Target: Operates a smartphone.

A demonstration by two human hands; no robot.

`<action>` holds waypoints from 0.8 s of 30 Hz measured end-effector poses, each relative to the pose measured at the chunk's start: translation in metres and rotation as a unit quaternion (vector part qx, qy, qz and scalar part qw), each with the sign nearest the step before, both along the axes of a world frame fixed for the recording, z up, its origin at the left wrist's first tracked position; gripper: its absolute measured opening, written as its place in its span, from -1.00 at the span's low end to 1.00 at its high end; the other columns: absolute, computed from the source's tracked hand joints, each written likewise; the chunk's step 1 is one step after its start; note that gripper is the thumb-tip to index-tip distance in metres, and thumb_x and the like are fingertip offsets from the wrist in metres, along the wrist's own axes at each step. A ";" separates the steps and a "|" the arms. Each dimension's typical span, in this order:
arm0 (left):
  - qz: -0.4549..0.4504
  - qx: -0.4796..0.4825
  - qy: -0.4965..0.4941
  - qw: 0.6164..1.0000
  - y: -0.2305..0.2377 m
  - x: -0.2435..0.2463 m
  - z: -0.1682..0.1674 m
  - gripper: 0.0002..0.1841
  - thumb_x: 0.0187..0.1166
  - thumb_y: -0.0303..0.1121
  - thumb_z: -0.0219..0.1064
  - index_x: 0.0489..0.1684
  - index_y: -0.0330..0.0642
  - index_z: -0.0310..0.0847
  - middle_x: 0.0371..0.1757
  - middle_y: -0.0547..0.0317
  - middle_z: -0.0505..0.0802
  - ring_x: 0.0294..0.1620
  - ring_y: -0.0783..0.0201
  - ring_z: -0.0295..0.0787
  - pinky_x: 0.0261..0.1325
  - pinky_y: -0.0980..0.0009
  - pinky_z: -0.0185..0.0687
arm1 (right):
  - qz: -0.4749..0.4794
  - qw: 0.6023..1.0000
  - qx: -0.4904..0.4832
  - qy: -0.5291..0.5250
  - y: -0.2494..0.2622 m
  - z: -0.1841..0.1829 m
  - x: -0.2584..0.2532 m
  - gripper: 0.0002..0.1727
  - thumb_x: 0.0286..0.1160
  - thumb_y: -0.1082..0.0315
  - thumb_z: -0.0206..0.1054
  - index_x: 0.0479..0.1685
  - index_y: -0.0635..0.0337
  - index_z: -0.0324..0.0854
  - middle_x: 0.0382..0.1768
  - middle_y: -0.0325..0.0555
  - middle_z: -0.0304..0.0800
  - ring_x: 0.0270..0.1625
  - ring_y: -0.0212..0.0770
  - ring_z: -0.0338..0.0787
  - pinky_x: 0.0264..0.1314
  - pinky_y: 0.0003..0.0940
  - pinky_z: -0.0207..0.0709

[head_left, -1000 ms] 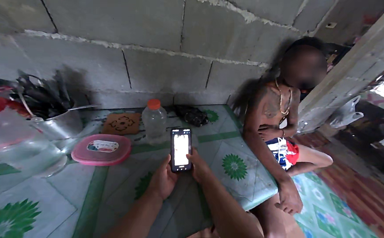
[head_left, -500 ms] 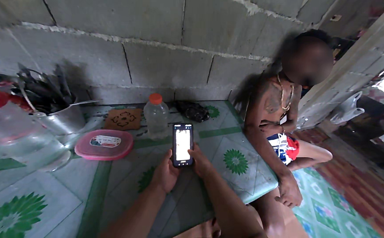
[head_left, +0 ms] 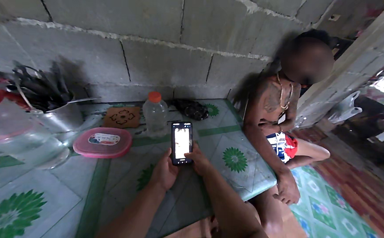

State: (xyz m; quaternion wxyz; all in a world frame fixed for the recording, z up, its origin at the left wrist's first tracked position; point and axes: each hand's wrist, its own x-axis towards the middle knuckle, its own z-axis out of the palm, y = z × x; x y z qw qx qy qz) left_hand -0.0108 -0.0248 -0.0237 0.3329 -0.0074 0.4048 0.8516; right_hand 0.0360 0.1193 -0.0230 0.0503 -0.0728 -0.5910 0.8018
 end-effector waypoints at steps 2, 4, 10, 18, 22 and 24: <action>0.010 0.003 -0.012 1.000 0.001 0.000 0.001 -0.46 0.91 -0.03 -0.21 0.58 -0.23 0.34 0.33 -0.10 0.76 0.27 0.06 0.77 0.28 0.11 0.73 | -0.007 1.000 0.007 -0.007 0.001 0.000 -0.001 -0.02 0.36 0.48 0.24 0.85 0.21 -0.24 0.57 0.16 0.42 0.43 -0.16 0.64 0.42 -0.18 0.61; 0.012 0.004 -0.009 1.000 0.001 0.000 0.000 -0.49 0.92 -0.06 -0.20 0.59 -0.21 0.34 0.34 -0.09 0.76 0.28 0.06 0.77 0.30 0.11 0.73 | -0.011 1.000 0.021 -0.015 0.000 0.000 0.000 -0.04 0.39 0.45 0.23 0.86 0.20 -0.22 0.60 0.16 0.40 0.47 -0.16 0.63 0.45 -0.18 0.60; -0.003 0.013 0.002 1.000 -0.002 -0.001 0.003 -0.45 0.91 -0.02 -0.23 0.60 -0.22 0.32 0.33 -0.11 0.76 0.28 0.03 0.77 0.28 0.09 0.74 | -0.027 1.000 0.002 0.002 0.001 -0.002 -0.001 -0.11 0.48 0.25 0.16 0.84 0.24 -0.16 0.48 0.14 0.53 0.38 -0.16 0.69 0.38 -0.16 0.66; -0.019 0.016 0.004 1.000 0.003 0.000 0.002 -0.43 0.92 0.00 -0.26 0.60 -0.23 0.31 0.35 -0.09 0.74 0.31 0.07 0.75 0.32 0.12 0.71 | -0.185 0.957 0.224 0.002 0.004 0.030 -0.014 -0.19 0.65 0.25 0.24 0.83 0.39 -0.02 0.72 0.39 0.20 0.67 0.08 0.41 0.66 -0.08 0.38; -0.026 0.025 -0.007 0.999 0.006 0.003 0.001 -0.42 0.91 0.03 -0.29 0.59 -0.21 0.32 0.34 -0.10 0.75 0.30 0.04 0.75 0.30 0.07 0.71 | -0.151 0.982 0.116 0.018 0.006 0.037 0.000 -0.24 0.72 0.18 0.07 0.87 0.22 -0.07 0.72 0.15 0.28 0.61 -0.14 0.49 0.56 -0.19 0.46; -0.048 0.031 0.006 0.998 0.003 0.004 0.004 -0.39 0.89 0.08 -0.32 0.55 -0.19 0.36 0.28 -0.10 0.79 0.24 0.03 0.79 0.23 0.06 0.75 | -0.069 0.994 0.038 0.073 0.014 0.024 0.014 -0.22 0.69 -0.01 0.09 0.79 0.28 0.08 0.47 0.07 0.61 0.39 -0.19 0.70 0.42 -0.20 0.63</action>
